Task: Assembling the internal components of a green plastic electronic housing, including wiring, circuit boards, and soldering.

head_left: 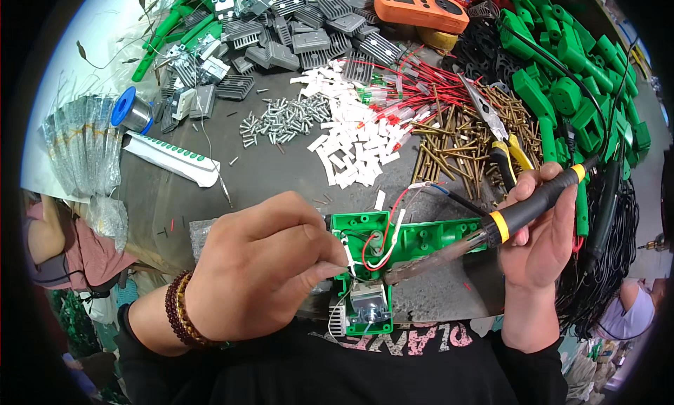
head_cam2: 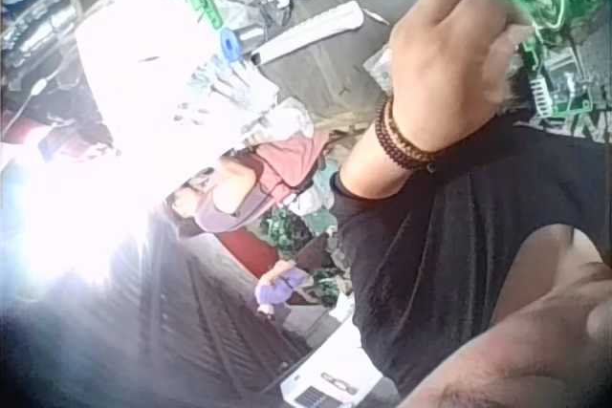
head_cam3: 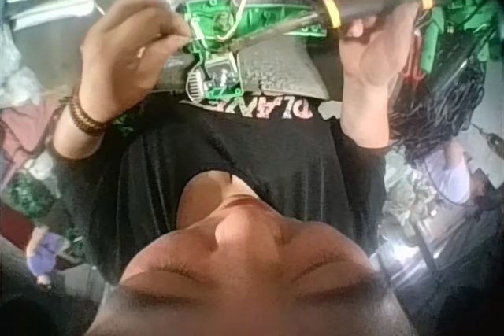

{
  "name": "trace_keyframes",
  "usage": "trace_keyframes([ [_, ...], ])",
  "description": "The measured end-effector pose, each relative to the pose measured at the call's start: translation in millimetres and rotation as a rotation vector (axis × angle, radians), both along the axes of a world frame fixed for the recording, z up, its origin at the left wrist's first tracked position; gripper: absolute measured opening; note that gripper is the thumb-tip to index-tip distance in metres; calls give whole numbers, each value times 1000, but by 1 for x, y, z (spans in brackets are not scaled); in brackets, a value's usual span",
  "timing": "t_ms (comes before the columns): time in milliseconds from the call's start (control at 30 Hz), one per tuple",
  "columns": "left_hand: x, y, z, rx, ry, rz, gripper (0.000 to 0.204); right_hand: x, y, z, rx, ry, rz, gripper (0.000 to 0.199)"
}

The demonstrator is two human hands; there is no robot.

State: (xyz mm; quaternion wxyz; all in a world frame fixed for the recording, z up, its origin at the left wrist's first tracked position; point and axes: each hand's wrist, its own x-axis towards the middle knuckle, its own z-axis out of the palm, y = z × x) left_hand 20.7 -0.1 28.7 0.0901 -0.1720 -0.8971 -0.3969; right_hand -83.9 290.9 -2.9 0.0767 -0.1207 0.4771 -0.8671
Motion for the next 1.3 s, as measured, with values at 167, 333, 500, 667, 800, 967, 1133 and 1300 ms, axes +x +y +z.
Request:
trace_keyframes([
  [167,-1,0,-3,6,-3,-21,11,1,-1,0,-6,7,16,35],
  [333,-14,-7,4,-27,100,31,8,1,-1,0,6,5,7,36],
  [500,-76,-28,-3,-402,446,113,24,-1,4,-3,21,35,-8,37],
  [667,-74,20,-11,-40,-48,-173,28,-1,-1,0,22,24,-14,38],
  [800,-71,24,-16,15,-215,-135,26,0,-3,2,-12,14,5,36],
  [967,-71,27,-13,-30,2,-129,25,-2,0,-1,-18,40,-4,36],
  [1133,-71,26,-14,163,-267,-173,24,-2,1,-1,-3,32,24,36],
  [1300,-70,26,-15,222,-255,-189,24,-1,0,-1,-6,34,3,37],
])
